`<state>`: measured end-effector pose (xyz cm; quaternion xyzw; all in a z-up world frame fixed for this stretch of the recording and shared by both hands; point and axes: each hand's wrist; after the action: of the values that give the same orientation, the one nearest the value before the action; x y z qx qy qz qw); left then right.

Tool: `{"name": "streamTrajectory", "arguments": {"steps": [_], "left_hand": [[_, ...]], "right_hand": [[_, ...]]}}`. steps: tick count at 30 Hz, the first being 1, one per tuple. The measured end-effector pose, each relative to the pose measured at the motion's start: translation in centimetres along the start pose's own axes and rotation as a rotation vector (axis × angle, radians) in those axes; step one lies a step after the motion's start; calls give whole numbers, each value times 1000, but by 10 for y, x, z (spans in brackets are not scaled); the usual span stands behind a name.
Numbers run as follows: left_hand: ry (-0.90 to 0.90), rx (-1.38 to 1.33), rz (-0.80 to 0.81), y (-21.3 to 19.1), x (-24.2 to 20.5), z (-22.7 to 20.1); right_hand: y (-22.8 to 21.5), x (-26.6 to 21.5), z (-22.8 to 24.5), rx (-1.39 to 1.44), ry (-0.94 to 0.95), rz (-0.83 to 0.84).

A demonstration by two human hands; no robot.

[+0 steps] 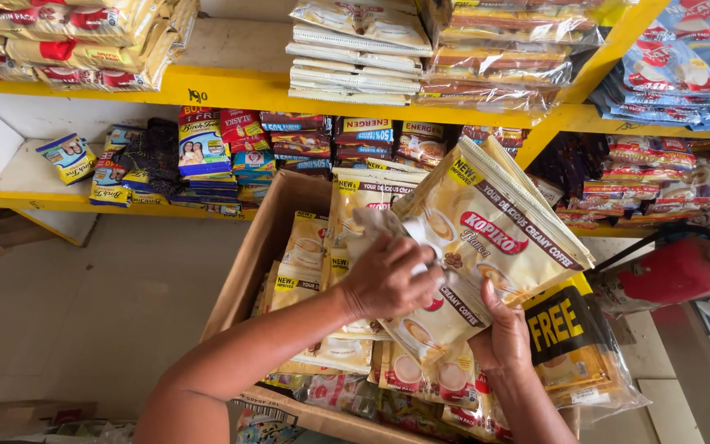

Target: Cleaning coffee packets with a cloth and arranging them on a grocery store shelf.

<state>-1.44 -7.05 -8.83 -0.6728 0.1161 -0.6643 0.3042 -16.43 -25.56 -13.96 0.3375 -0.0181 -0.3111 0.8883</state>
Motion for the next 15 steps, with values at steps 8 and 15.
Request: {"name": "streamTrajectory", "arguments": {"steps": [8,15], "left_hand": [[128,-157,63,1,-4,-56],[-37,-34,-36,6,-13,37]], "right_hand": [[-14,2,-9,-58,-54,58],[4,-3,11,10,-98,50]]}}
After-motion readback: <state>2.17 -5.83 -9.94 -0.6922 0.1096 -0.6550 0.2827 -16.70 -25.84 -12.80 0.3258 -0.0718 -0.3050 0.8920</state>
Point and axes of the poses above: each hand's wrist, its own x-axis towards the middle knuckle, its own y-axis out of the palm, z = x × y, and after that the axes turned 5 degrees about -y, right-handed
